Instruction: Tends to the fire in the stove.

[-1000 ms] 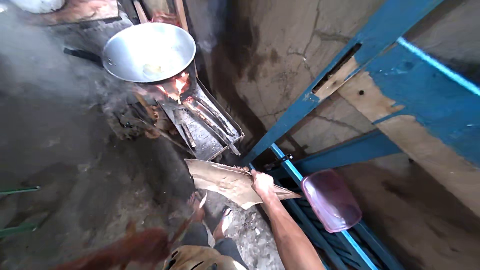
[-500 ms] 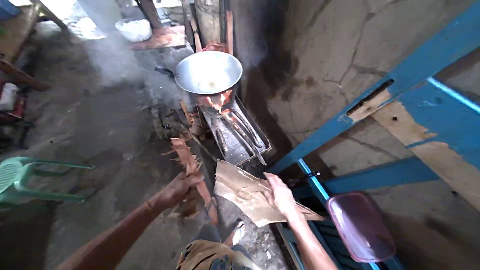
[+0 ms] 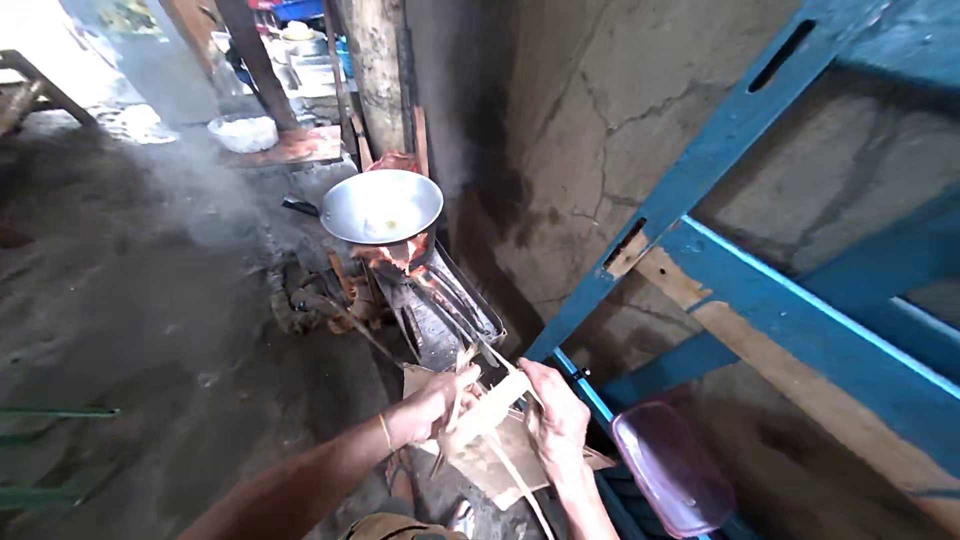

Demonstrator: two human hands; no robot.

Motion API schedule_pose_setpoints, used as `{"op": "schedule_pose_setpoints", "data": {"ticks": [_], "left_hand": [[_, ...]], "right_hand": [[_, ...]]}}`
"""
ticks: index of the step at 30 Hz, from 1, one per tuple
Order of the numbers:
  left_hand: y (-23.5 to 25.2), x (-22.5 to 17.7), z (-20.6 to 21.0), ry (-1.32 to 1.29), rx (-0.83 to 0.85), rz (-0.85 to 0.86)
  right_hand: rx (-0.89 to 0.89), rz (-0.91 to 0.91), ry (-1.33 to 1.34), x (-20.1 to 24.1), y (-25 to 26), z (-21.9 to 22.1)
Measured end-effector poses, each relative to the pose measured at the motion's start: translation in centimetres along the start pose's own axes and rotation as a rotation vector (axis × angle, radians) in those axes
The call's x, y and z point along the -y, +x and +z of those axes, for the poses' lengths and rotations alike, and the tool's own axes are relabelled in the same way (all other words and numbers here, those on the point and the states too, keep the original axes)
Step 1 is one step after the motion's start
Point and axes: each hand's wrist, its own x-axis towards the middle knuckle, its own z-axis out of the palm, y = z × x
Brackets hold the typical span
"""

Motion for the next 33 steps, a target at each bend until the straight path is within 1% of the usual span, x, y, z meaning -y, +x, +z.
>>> {"op": "schedule_pose_setpoints", "data": {"ticks": [2,4,5,7,9,11,13,14,15,16,19,21,22,23,25,27,29,31,32,33], "left_hand": [[0.1,0.1,-0.6,-0.01,-0.046,0.183],[0.5,-0.3,-1.5,-0.007,-0.087,0.306],[0.5,-0.9,-2.0,0.006,-0.102,0.334],[0.0,-2.2,-3.2,0.08,-0.079,0.345],[-0.6,-3.0,-4.4,0.235,-0.016,0.358],[-1.1,-3.3,-5.6,0.509,0.099,0.361],[-1.7,-3.5,-5.8,0.817,0.154,0.275],[-1.8,-3.3,-5.8,0.918,0.172,0.23],[-1.6,-3.0,-5.9,0.995,0.198,0.221],[-1.5,-2.6,-5.9,1.056,0.228,0.247],[-1.9,-2.0,-4.6,1.215,0.271,0.386],[-1.9,-1.5,-4.3,1.269,0.194,0.427],[-1.8,-1.4,-4.6,1.259,0.149,0.443],[-1.8,-1.3,-5.1,1.231,0.109,0.457],[-2.1,-1.4,-5.9,1.117,0.01,0.476],[-2.2,-1.3,-5.8,0.956,-0.118,0.509],[-1.8,-0.5,-4.8,0.79,-0.254,0.611],[-0.8,0.6,-3.3,0.632,-0.36,0.739],[-0.2,1.1,-2.4,0.528,-0.382,0.782],[0.2,1.7,-1.4,0.377,-0.371,0.816]], "right_hand": [[0.072,0.031,-0.184,0.1,1.0,-1.7],[0.239,0.032,-0.3,0.4,1.6,-3.3],[0.335,0.025,-0.339,0.6,1.7,-3.9],[0.509,0.01,-0.396,1.1,1.7,-4.7],[0.669,0.015,-0.428,1.8,1.4,-4.7],[0.78,0.02,-0.424,2.4,0.9,-4.0],[0.866,0.014,-0.405,2.6,0.7,-3.1],[0.879,-0.007,-0.397,2.3,0.6,-2.8],[0.878,-0.026,-0.39,2.1,0.6,-2.4],[0.89,-0.026,-0.376,2.0,0.8,-2.2],[0.898,0.038,-0.335,2.6,0.9,-1.3],[0.822,0.076,-0.257,2.1,0.2,-0.6],[0.79,0.105,-0.18,1.5,-0.2,-0.4],[0.795,0.158,-0.086,0.9,-0.5,-0.5],[0.801,0.277,0.105,-0.3,-1.1,-0.6],[0.758,0.386,0.286,-0.3,-1.7,0.2],[0.637,0.453,0.415,1.4,-2.1,1.9],[0.482,0.48,0.471,3.1,-2.3,3.8],[0.418,0.474,0.493,3.5,-2.2,4.8],[0.375,0.464,0.535,3.7,-2.2,5.6]]}}
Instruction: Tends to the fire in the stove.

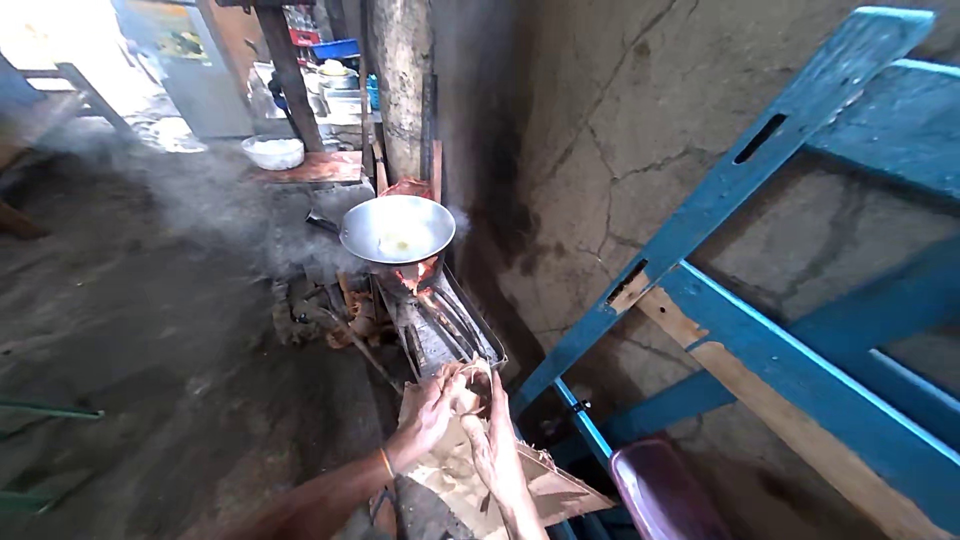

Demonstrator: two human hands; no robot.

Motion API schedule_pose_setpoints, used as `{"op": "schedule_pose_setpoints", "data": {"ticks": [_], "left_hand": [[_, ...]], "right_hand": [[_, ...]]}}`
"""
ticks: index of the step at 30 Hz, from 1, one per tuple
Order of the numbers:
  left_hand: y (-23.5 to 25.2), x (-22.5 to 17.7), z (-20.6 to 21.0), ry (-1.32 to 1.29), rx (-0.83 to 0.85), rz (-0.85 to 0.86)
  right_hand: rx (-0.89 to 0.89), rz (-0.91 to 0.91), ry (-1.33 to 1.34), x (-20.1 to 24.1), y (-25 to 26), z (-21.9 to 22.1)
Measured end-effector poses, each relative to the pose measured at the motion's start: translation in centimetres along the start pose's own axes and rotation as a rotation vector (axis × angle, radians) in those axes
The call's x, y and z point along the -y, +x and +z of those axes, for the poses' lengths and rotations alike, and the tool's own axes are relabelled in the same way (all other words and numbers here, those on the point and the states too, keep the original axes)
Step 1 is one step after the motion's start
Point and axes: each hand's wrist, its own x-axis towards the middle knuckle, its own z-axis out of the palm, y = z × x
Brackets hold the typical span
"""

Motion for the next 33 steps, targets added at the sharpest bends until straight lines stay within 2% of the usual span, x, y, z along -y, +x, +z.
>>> {"op": "schedule_pose_setpoints", "data": {"ticks": [3,6,8,11,13,14,18,20,23,29,33], "left_hand": [[-0.9,0.8,2.9,-0.435,-0.087,-0.102],[-0.6,3.3,4.4,-0.532,-0.091,-0.248],[-0.1,3.4,4.2,-0.434,-0.056,-0.22],[1.3,3.8,3.1,0.016,0.008,-0.009],[2.3,3.8,2.9,0.256,-0.003,-0.069],[2.6,3.6,2.6,0.29,0.026,-0.127],[3.3,1.3,1.2,0.005,0.147,-0.3],[3.8,1.3,0.7,-0.279,0.119,-0.256],[4.2,0.9,0.1,-0.564,0.128,-0.122],[3.8,1.0,-0.4,-0.67,0.148,-0.25],[3.7,1.7,-0.4,-0.759,0.257,-0.331]], "right_hand": [[0.03,-0.037,0.173,0.0,0.8,1.6],[0.054,0.086,0.186,1.1,0.8,2.5],[0.04,0.146,0.222,1.2,0.7,2.7],[0.016,0.184,0.268,0.7,0.7,2.8],[0.021,0.213,0.32,0.3,0.8,2.7],[0.029,0.221,0.375,0.0,0.8,2.6],[0.088,0.26,0.529,-0.8,0.9,1.6],[0.118,0.315,0.583,-1.3,1.0,1.2],[0.277,0.303,0.694,-2.3,0.9,0.7],[0.474,0.253,0.724,-3.7,1.4,-0.2],[0.536,0.247,0.729,-3.9,1.4,0.1]]}}
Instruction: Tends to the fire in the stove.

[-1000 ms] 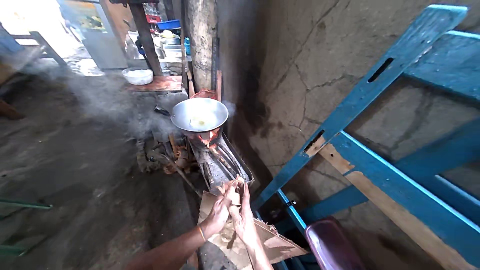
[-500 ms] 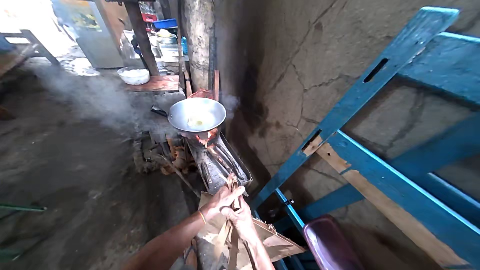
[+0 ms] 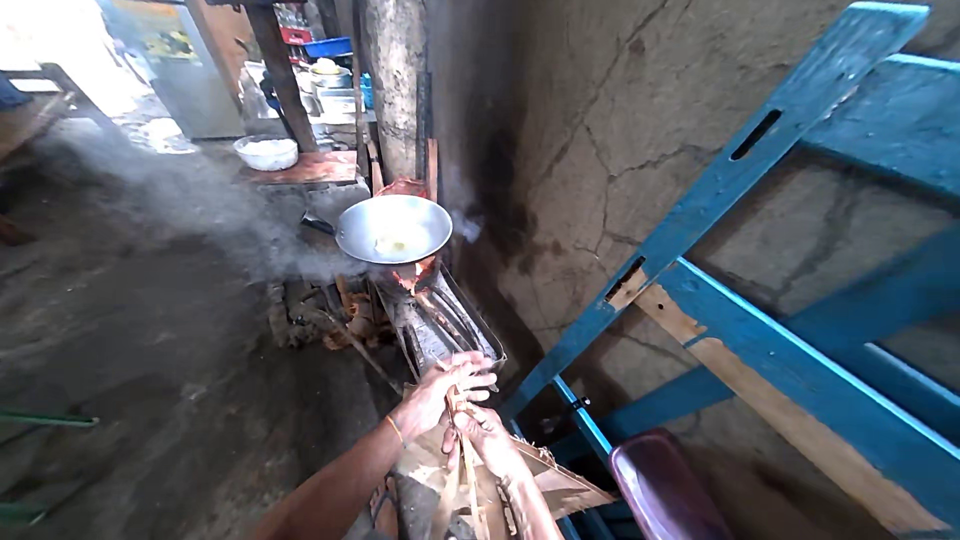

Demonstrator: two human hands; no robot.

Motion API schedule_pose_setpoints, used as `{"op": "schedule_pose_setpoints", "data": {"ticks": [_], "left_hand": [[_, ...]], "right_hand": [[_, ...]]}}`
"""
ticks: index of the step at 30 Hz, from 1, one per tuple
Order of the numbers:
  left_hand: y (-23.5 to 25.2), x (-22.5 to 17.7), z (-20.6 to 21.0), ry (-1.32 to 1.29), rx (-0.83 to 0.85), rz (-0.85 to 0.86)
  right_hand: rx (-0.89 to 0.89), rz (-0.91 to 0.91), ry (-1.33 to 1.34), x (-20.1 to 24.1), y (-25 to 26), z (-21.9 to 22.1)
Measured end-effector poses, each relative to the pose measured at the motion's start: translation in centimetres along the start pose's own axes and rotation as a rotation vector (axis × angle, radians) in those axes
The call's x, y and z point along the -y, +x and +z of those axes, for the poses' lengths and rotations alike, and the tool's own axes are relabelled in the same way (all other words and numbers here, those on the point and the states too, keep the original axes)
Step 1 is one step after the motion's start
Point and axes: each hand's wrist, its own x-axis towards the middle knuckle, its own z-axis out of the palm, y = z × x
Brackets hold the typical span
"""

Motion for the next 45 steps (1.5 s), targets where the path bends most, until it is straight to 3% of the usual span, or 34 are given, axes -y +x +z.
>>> {"op": "schedule_pose_setpoints", "data": {"ticks": [3,5,13,17,20,22,25,29,35,41,45], "left_hand": [[-0.1,-0.7,1.4,0.05,-0.146,-0.057],[-0.2,-0.6,1.5,0.013,-0.145,-0.047],[0.9,-0.3,1.6,-0.046,-0.383,0.038],[0.7,2.2,1.2,0.063,-0.434,0.19],[0.4,3.6,1.4,0.192,-0.477,0.19],[0.6,3.6,1.7,0.175,-0.539,0.165],[1.1,2.4,1.7,0.054,-0.636,0.153],[1.7,1.0,1.0,-0.007,-0.68,0.143],[1.9,-1.3,1.8,-0.043,-0.524,0.128],[1.7,0.1,0.7,-0.065,-0.361,0.08],[1.1,1.5,0.5,-0.022,-0.365,0.043]], "right_hand": [[-0.062,0.039,0.066,-0.5,-0.1,0.6],[-0.127,0.07,0.06,-0.6,-0.1,1.5],[-0.406,0.069,-0.76,0.5,0.9,3.0],[-0.508,0.254,-1.019,0.2,1.4,2.5],[-0.503,0.416,-1.228,0.8,1.9,3.7],[-0.504,0.415,-1.31,0.4,1.9,4.5],[-0.356,0.346,-1.182,1.3,1.1,4.5],[-0.124,0.215,-0.528,1.9,-0.2,2.0],[-0.062,0.151,-0.047,-0.5,-0.9,0.4],[-0.39,0.084,-0.179,-1.0,-0.6,1.0],[-0.48,0.12,-0.253,-1.0,-0.1,1.0]]}}
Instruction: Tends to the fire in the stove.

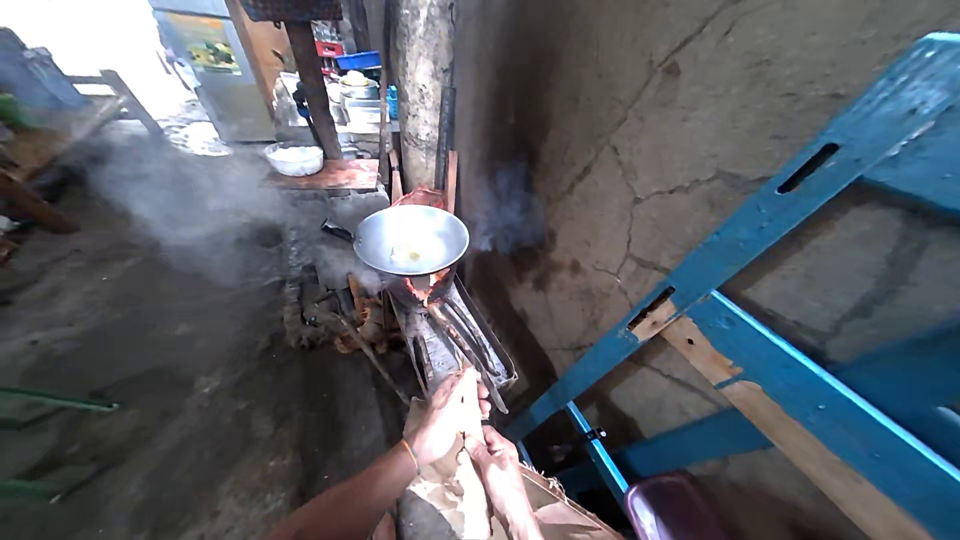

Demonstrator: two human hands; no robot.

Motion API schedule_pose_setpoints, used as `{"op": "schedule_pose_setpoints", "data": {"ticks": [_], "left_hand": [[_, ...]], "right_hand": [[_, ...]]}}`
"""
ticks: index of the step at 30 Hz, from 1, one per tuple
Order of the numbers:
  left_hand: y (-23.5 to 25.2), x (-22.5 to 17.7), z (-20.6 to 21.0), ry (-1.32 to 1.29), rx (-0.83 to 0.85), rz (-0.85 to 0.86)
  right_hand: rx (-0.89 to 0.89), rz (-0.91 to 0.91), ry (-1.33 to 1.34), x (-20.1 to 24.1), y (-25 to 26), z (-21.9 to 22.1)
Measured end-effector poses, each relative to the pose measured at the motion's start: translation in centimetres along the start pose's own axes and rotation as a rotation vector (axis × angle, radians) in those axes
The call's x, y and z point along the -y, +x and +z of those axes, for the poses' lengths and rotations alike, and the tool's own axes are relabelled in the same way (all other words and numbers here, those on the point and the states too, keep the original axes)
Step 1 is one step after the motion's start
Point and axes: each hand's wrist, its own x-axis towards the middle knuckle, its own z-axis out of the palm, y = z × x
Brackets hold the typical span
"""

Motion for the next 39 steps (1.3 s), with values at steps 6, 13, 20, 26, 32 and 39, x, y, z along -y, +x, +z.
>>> {"op": "schedule_pose_setpoints", "data": {"ticks": [6,13,20,26,32,39], "left_hand": [[1.0,0.1,-0.2,-0.001,-0.2,0.008],[4.2,-2.7,-2.0,-0.167,-0.386,-0.027],[8.3,-3.8,-4.0,-0.206,-0.483,-0.022],[11.5,-5.2,-6.3,-0.188,-0.278,-0.135],[14.9,-6.8,-10.6,-0.019,-0.193,-0.239],[15.5,-8.1,-17.2,0.307,-0.097,-0.268]], "right_hand": [[0.095,-0.069,-0.243,0.6,-0.1,1.1],[0.096,-0.128,-0.453,0.5,0.2,1.3],[-0.133,-0.172,-0.984,2.3,1.2,4.9],[-0.259,-0.227,-0.87,0.7,5.6,4.1],[-0.23,-0.11,-0.918,1.7,10.5,3.0],[-0.113,0.06,-1.1,6.4,19.7,2.7]]}}
